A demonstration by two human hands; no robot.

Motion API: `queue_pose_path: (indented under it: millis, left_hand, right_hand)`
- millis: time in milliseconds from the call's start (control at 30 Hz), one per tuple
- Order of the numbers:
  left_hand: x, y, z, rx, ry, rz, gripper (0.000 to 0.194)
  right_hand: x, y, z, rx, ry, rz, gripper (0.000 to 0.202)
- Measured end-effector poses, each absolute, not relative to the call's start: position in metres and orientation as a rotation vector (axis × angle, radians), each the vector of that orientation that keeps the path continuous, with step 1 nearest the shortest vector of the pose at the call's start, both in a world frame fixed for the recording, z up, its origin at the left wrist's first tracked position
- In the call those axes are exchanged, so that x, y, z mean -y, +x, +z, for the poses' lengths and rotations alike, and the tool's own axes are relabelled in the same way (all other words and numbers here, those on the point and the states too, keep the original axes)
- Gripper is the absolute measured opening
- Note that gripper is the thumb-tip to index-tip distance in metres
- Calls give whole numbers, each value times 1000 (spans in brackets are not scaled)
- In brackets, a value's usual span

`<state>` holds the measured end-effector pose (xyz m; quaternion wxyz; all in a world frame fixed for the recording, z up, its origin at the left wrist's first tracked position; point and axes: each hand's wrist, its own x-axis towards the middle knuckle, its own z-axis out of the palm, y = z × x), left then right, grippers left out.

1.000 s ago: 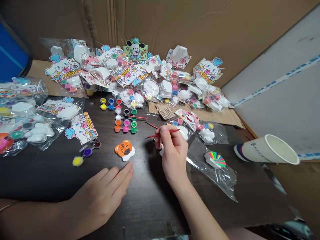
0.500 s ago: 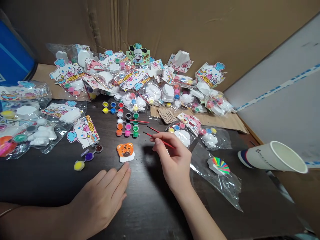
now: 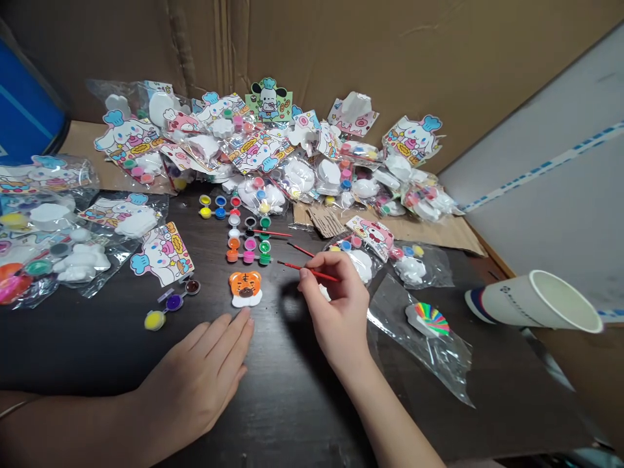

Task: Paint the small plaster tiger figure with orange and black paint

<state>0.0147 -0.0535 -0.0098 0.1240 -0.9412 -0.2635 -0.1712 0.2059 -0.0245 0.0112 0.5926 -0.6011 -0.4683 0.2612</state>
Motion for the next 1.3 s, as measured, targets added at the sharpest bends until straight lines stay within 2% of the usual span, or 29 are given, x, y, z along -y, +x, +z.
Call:
queue_pose_path:
  millis: [867,1300]
  left_hand:
    - [47,16,-21,749,-2654,-662,29]
    - [46,17,-21,792,-2632,-730,30]
  right_hand:
    - [23,208,8,1090,-1446,557,10]
    - [-33,171,30,1679,-1343,725,19]
